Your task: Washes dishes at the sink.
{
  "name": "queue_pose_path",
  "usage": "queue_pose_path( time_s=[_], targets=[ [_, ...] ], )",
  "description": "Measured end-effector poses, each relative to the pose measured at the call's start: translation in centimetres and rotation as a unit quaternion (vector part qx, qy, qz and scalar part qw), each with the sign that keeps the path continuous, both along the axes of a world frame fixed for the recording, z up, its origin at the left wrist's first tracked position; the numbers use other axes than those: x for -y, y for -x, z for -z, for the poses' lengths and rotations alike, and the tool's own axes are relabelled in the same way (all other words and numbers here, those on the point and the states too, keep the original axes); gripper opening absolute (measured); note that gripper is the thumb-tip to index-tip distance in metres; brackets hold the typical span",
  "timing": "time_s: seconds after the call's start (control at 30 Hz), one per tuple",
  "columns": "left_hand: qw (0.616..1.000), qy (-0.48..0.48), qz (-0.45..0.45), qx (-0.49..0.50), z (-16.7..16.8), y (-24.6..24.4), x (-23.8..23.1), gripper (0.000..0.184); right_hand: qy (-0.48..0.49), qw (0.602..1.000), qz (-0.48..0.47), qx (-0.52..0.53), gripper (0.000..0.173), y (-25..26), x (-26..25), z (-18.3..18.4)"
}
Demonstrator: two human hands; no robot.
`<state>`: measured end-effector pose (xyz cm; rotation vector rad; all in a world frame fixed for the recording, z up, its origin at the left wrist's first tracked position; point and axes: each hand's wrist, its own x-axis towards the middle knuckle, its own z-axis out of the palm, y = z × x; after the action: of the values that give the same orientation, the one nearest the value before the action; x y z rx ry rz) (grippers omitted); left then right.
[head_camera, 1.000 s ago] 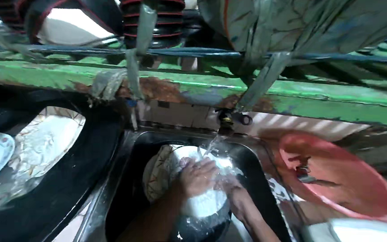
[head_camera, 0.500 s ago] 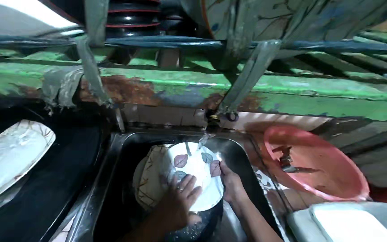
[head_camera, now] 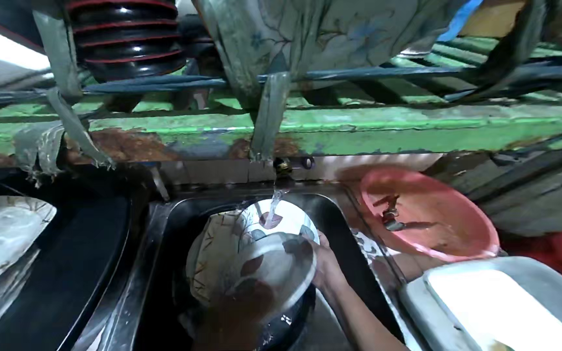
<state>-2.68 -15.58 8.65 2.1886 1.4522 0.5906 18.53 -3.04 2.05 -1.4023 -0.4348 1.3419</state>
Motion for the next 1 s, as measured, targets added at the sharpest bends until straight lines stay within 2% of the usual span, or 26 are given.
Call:
queue_pose_path(
  time_s=[0.03,0.07,0.13,0.17,0.23,0.3,0.33,0.4,0.47,0.5,0.57,0.67,0.73,0.77,0.83,0.87,0.9,0.93,1.0],
  targets=[
    [0.991,0.077,-0.092,0.054,-2.4,0.5,-0.2,0.032,0.004,1.000,0.003,-0.010,0.042,0.1,0.2,0.4],
    [0.964,0.134,-0.190,0.129,-4.0,1.2,-0.9,0.034,0.005,1.000,0.002,-0.018,0.043,0.2,0.5,0.7],
    [0.895,0.170,-0.317,0.265,-4.2,2.7,-3.8,0.038,0.002,1.000,0.005,-0.030,0.043,0.3,1.2,1.1],
    [0.863,0.184,-0.339,0.326,-3.4,3.1,-5.4,0.038,0.001,0.999,0.010,-0.034,0.043,0.5,1.5,1.4],
    [0.811,0.233,-0.323,0.428,-1.3,2.9,-8.2,0.042,0.011,0.998,0.025,-0.048,0.042,1.0,2.3,1.5],
    [0.776,0.276,-0.295,0.485,0.7,0.8,-10.4,0.044,0.018,0.993,0.035,-0.108,0.044,1.2,4.1,1.1],
    [0.771,0.284,-0.287,0.493,1.3,-0.7,-11.3,0.044,0.038,0.989,0.044,-0.133,0.047,1.2,4.9,0.8],
    [0.770,0.294,-0.274,0.495,1.9,-3.3,-12.8,0.048,0.100,0.985,0.056,-0.132,0.038,1.2,5.1,0.4],
    [0.754,0.289,-0.290,0.514,2.0,-4.9,-14.0,0.052,0.103,0.990,0.027,-0.091,0.024,1.1,3.9,0.9],
    [0.752,0.277,-0.298,0.518,1.9,-5.1,-14.3,0.054,0.088,0.993,0.014,-0.083,0.023,1.1,3.3,1.3],
    [0.762,0.230,-0.313,0.517,1.4,-4.2,-14.1,0.054,0.065,0.995,-0.006,-0.079,0.036,1.1,2.9,1.5],
    [0.776,0.131,-0.323,0.525,-0.8,-1.6,-12.6,0.043,0.046,0.997,0.005,-0.056,0.041,1.6,2.7,2.2],
    [0.797,0.071,-0.319,0.508,-2.5,0.4,-11.0,0.037,0.033,0.998,0.014,-0.042,0.040,2.1,2.6,2.6],
    [0.820,0.037,-0.327,0.468,-3.6,1.2,-10.0,0.034,0.029,0.999,0.016,-0.041,0.040,2.2,2.6,2.7],
    [0.886,-0.060,-0.322,0.327,-5.8,2.5,-7.4,0.031,0.029,0.999,0.028,-0.033,0.035,2.3,2.3,3.0],
    [0.914,-0.146,-0.294,0.239,-6.4,3.3,-6.2,0.028,0.027,0.999,0.028,-0.031,0.034,2.2,2.2,3.1],
    [0.923,-0.252,-0.251,0.145,-6.4,4.3,-5.3,0.027,0.025,0.999,0.021,-0.029,0.033,2.1,2.2,3.3],
    [0.913,-0.346,-0.211,0.054,-6.3,5.7,-4.8,0.027,0.023,0.999,0.017,-0.022,0.031,2.0,2.2,3.4],
    [0.884,-0.419,-0.193,-0.074,-6.9,8.4,-3.9,0.029,0.013,1.000,0.002,-0.004,0.033,2.0,2.2,3.4]
  ],
)
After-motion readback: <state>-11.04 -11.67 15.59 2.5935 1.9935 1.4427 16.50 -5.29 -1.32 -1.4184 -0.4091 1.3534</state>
